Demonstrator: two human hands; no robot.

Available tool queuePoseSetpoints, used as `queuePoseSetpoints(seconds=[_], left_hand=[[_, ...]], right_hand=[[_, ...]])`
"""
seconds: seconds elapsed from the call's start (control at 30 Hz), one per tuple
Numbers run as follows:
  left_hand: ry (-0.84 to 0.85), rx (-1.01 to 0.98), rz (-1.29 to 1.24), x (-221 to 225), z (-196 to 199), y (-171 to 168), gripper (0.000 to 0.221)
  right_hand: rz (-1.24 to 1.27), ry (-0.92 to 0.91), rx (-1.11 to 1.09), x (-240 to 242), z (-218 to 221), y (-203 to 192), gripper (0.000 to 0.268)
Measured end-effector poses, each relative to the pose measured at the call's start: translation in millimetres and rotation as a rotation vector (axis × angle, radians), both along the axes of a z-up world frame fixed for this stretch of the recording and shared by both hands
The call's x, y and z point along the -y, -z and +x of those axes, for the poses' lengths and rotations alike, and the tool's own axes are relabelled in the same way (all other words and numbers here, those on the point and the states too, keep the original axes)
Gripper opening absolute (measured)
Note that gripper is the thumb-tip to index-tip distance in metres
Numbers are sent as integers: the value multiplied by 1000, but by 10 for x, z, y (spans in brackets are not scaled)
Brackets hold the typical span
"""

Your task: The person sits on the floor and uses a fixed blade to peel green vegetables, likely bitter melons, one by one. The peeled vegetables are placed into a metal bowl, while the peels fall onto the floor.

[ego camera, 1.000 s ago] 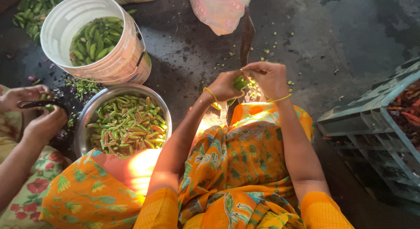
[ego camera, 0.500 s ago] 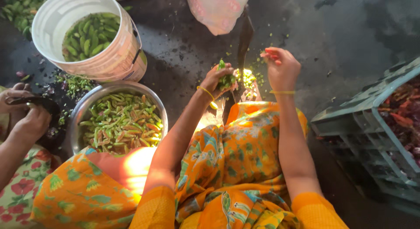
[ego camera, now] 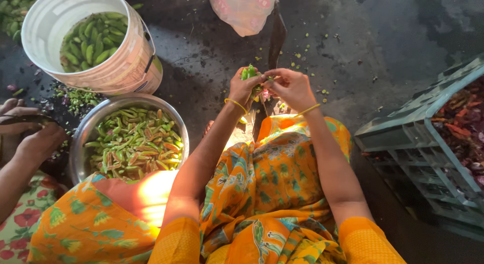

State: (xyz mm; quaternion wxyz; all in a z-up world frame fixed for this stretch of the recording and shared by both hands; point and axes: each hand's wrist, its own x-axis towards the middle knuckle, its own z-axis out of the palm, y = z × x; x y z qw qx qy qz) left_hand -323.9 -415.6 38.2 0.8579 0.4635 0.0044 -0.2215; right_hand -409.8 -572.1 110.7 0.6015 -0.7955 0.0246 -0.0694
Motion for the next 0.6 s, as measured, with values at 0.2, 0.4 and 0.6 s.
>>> queuePoseSetpoints(seconds=[0.2, 0.4, 0.6], left_hand=[[78, -104, 26, -32, -29, -57, 37], [111, -336, -12, -224, 111, 17, 46], [183, -187, -159, -402, 218, 166, 31]], right_hand=[[63, 90, 53, -20, -7, 34, 20], [-45, 57, 61, 133, 22, 65, 23], [86, -78, 17, 49, 49, 106, 24]])
